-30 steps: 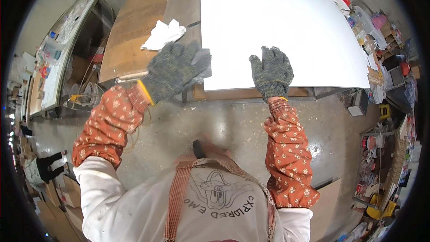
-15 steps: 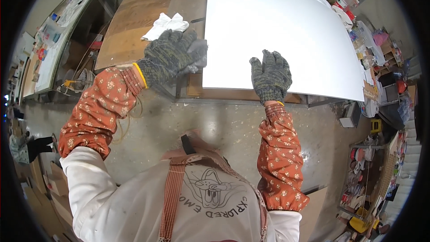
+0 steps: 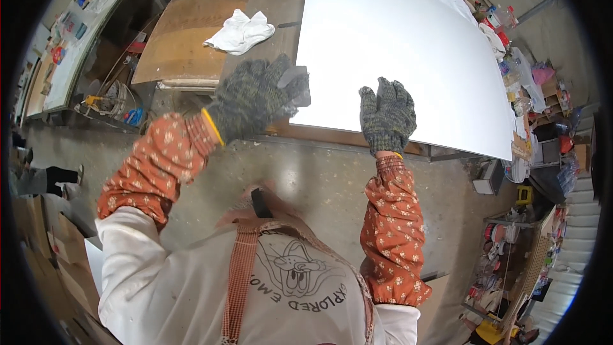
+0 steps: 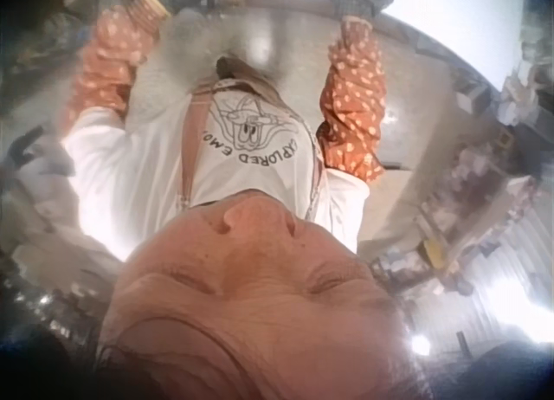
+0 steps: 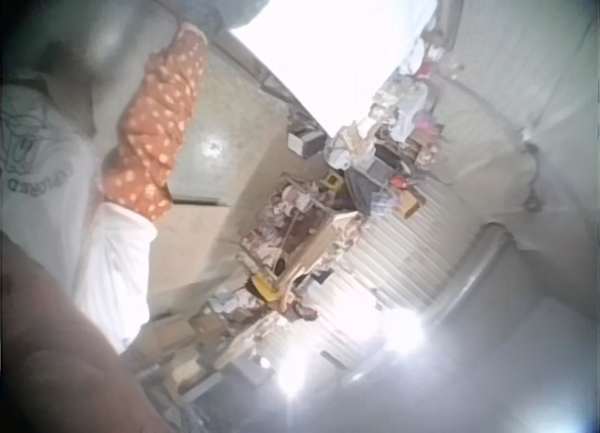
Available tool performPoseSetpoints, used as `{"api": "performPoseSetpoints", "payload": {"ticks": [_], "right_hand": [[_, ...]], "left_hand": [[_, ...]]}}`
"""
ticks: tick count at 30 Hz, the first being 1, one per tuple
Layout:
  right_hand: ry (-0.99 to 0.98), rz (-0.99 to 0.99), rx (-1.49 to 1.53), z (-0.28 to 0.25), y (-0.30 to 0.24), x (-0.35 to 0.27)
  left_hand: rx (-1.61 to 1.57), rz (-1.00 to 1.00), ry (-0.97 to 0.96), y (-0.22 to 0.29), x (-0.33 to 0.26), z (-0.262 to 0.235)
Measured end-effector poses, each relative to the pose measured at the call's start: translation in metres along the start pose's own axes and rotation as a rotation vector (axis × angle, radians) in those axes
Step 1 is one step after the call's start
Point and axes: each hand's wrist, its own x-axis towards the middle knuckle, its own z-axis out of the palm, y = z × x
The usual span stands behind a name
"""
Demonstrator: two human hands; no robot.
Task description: The person wipes white panels with a cloth and sands the edges using a sanding block.
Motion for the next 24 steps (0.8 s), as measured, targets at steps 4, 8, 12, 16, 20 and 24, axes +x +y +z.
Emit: {"api": "performPoseSetpoints", "payload": {"ticks": [4,8,12,16,20,24], "right_hand": [[0.040,-0.009,0.012,0.007,0.002,0.000],[0.055,-0.040,0.036,0.001,0.003,0.003],[0.054,-0.031,0.052,0.005,0.005,0.002],[0.013,-0.008,0.049,0.002,0.000,0.001],[0.071,-0.051,0.045,0.006,0.005,-0.002],[0.118,-0.094,0.018,0.007,0.001,0.000]], "left_hand": [[0.073,0.140,-0.073,-0.019,0.011,0.000],[0.064,0.162,-0.059,-0.015,0.022,-0.001],[-0.024,0.131,-0.073,-0.024,0.006,0.005],[-0.051,0.088,-0.135,0.007,-0.013,-0.006],[-0.363,-0.159,-0.273,0.015,0.006,-0.013],[-0.267,-0.121,-0.142,-0.020,0.025,0.029]]}}
